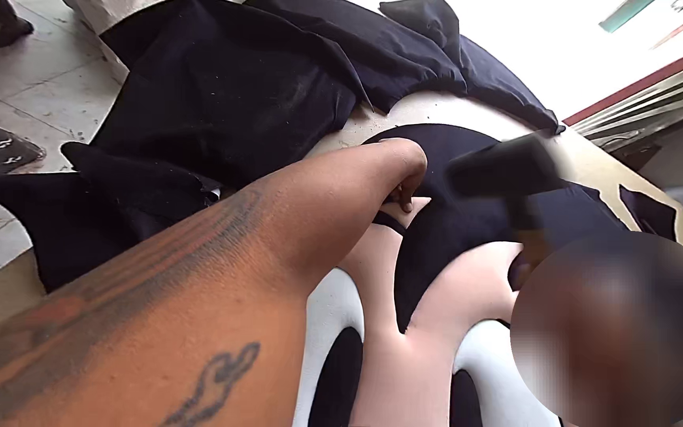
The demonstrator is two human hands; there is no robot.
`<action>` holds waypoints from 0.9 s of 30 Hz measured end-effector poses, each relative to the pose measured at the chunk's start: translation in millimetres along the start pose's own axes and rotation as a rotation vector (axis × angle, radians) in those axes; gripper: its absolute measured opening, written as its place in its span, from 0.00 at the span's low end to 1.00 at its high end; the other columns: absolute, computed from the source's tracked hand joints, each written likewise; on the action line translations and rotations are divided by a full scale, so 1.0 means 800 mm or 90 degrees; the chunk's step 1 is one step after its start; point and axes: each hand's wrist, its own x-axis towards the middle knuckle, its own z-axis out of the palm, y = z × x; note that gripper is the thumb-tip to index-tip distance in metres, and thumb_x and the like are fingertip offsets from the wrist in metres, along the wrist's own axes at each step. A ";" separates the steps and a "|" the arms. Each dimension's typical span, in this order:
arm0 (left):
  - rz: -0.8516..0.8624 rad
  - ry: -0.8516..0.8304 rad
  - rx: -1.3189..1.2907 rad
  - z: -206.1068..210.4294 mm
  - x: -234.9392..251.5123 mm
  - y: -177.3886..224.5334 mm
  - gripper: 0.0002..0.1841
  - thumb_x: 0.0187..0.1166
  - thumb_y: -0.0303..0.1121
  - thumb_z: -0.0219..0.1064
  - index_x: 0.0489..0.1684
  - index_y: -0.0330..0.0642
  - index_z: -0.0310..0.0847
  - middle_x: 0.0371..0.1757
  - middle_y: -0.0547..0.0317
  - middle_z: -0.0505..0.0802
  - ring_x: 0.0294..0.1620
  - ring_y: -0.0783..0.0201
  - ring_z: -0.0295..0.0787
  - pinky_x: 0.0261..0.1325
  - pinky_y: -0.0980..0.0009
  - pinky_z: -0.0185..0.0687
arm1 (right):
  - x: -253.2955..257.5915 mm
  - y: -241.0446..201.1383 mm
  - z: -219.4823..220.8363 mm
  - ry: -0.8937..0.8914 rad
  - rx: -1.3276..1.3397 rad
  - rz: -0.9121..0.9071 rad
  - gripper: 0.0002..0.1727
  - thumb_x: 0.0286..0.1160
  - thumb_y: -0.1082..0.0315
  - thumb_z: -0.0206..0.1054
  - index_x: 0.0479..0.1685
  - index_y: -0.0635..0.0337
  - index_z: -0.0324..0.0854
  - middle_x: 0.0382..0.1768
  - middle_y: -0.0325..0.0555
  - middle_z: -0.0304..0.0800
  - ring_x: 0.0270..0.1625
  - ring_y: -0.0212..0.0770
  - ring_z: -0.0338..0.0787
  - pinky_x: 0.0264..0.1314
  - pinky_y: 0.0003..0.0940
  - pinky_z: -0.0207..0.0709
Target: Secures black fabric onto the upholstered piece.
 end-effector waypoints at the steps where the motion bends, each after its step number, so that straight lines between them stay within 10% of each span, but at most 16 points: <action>1: -0.004 -0.005 -0.002 0.002 0.008 0.000 0.21 0.50 0.52 0.90 0.27 0.44 0.93 0.26 0.58 0.94 0.28 0.59 0.90 0.42 0.51 0.85 | -0.003 -0.013 -0.016 0.031 0.095 0.012 0.30 0.88 0.33 0.45 0.38 0.48 0.77 0.16 0.32 0.67 0.13 0.32 0.67 0.10 0.33 0.63; 8: 0.064 0.182 -0.040 0.034 -0.025 -0.026 0.22 0.51 0.58 0.87 0.27 0.50 0.93 0.34 0.56 0.93 0.42 0.52 0.91 0.49 0.38 0.85 | -0.001 0.005 -0.022 0.111 0.169 0.027 0.29 0.89 0.34 0.45 0.38 0.47 0.76 0.15 0.30 0.67 0.11 0.30 0.66 0.09 0.28 0.63; 11: 0.281 0.404 -0.060 0.092 -0.047 -0.056 0.13 0.73 0.51 0.76 0.48 0.60 0.95 0.50 0.68 0.96 0.56 0.62 0.91 0.61 0.52 0.86 | 0.017 0.054 -0.001 0.094 0.028 0.062 0.32 0.87 0.31 0.41 0.35 0.46 0.78 0.14 0.34 0.69 0.11 0.36 0.68 0.08 0.36 0.64; 15: 0.492 0.456 0.079 0.151 -0.070 -0.072 0.28 0.93 0.53 0.44 0.72 0.49 0.86 0.79 0.59 0.85 0.87 0.58 0.72 0.93 0.57 0.58 | 0.052 0.087 0.017 0.075 -0.176 0.023 0.35 0.87 0.31 0.36 0.30 0.45 0.78 0.12 0.31 0.72 0.13 0.34 0.74 0.13 0.39 0.67; 27: 0.446 0.533 0.119 0.178 -0.079 -0.069 0.26 0.93 0.46 0.45 0.54 0.46 0.94 0.65 0.59 0.95 0.74 0.61 0.87 0.82 0.62 0.75 | 0.077 0.070 0.029 0.087 -0.232 -0.089 0.32 0.89 0.35 0.37 0.31 0.47 0.74 0.11 0.31 0.66 0.11 0.34 0.70 0.10 0.37 0.61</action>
